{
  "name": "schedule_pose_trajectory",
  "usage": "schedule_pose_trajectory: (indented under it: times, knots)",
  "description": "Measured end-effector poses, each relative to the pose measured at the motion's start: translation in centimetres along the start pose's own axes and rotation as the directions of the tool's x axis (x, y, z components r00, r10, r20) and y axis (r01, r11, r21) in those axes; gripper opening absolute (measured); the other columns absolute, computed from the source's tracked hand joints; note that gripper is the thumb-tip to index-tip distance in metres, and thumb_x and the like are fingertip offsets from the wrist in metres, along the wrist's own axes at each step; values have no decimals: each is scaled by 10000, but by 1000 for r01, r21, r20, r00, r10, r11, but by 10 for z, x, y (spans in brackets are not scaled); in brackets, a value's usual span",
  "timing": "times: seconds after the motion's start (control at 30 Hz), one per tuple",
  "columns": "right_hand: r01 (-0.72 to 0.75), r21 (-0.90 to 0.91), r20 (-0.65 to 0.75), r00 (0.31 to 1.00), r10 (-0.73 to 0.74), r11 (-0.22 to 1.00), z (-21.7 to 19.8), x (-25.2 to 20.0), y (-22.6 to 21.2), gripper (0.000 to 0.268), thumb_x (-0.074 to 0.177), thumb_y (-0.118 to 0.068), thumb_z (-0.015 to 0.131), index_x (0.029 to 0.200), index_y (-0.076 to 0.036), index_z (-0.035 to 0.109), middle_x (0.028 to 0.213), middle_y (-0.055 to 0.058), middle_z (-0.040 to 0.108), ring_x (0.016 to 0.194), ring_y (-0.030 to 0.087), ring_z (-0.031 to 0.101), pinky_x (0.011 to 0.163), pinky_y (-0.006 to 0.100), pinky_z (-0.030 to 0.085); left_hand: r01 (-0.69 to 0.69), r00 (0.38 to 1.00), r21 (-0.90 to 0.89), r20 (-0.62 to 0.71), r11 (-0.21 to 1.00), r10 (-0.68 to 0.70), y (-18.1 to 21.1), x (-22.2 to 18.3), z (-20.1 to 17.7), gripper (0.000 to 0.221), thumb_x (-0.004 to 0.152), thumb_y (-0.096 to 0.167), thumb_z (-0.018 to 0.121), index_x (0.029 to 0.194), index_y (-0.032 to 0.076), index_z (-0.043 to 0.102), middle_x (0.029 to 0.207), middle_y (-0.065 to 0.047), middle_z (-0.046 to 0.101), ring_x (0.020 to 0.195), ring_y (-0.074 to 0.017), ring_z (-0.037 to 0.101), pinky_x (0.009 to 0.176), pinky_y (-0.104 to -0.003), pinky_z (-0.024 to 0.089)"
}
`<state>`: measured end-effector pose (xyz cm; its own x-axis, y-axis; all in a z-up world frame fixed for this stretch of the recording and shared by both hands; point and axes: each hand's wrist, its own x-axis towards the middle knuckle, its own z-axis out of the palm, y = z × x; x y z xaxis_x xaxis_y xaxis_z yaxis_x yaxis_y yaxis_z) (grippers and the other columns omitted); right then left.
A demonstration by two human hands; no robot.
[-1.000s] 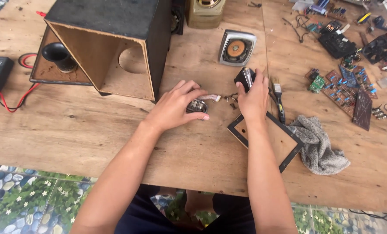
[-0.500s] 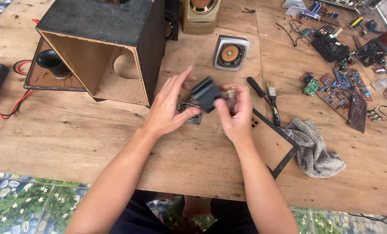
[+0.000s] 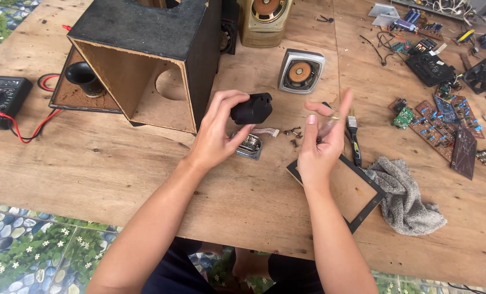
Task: Disassembling a small plastic housing from an electronic component using a screwdriver on a workbench.
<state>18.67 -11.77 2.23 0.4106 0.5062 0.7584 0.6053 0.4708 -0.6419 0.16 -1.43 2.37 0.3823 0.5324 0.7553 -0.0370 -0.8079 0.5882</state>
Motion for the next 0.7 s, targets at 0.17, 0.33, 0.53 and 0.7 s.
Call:
schedule_pose_trajectory:
  times: [0.17, 0.33, 0.53, 0.7]
  knots:
    - [-45, 197, -72, 996, 60, 979, -3, -3, 15, 300, 1150, -283, 370, 1339, -50, 366, 810, 39, 481, 520, 76, 445, 463, 196, 400, 19, 1000, 5, 15, 1000, -19, -7, -2, 6, 523, 800, -72, 789, 1263, 61, 585, 1258, -103, 589, 1165, -329, 643, 1003, -426, 545]
    - [41, 48, -107, 994, -36, 998, -12, 0, 22, 609, 1110, -495, 158, 918, -39, 514, 835, 85, 483, 665, 141, 506, 640, 231, 445, 31, 999, 14, 43, 999, -32, -3, -1, 3, 535, 771, -105, 781, 1234, 62, 570, 1294, -109, 581, 1188, -351, 635, 1030, -447, 537]
    - [20, 130, -79, 997, -9, 991, -3, -7, 13, 287, 1118, -243, 461, 1027, 22, 528, 592, 72, 538, 410, 102, 494, 447, 229, 440, 20, 998, 8, 55, 1000, -20, -5, -2, 3, 522, 767, -108, 784, 1210, 66, 568, 1304, -119, 582, 1184, -367, 644, 1026, -454, 538]
    - [61, 22, 18, 998, -61, 998, 7, -5, -9, 152, 1060, -114, 605, 1055, 38, 602, 685, 136, 670, 472, 128, 572, 509, 250, 505, -24, 996, 50, 81, 998, 20, -3, -1, 2, 535, 756, -119, 782, 1210, 76, 577, 1311, -110, 585, 1188, -360, 647, 1026, -454, 542]
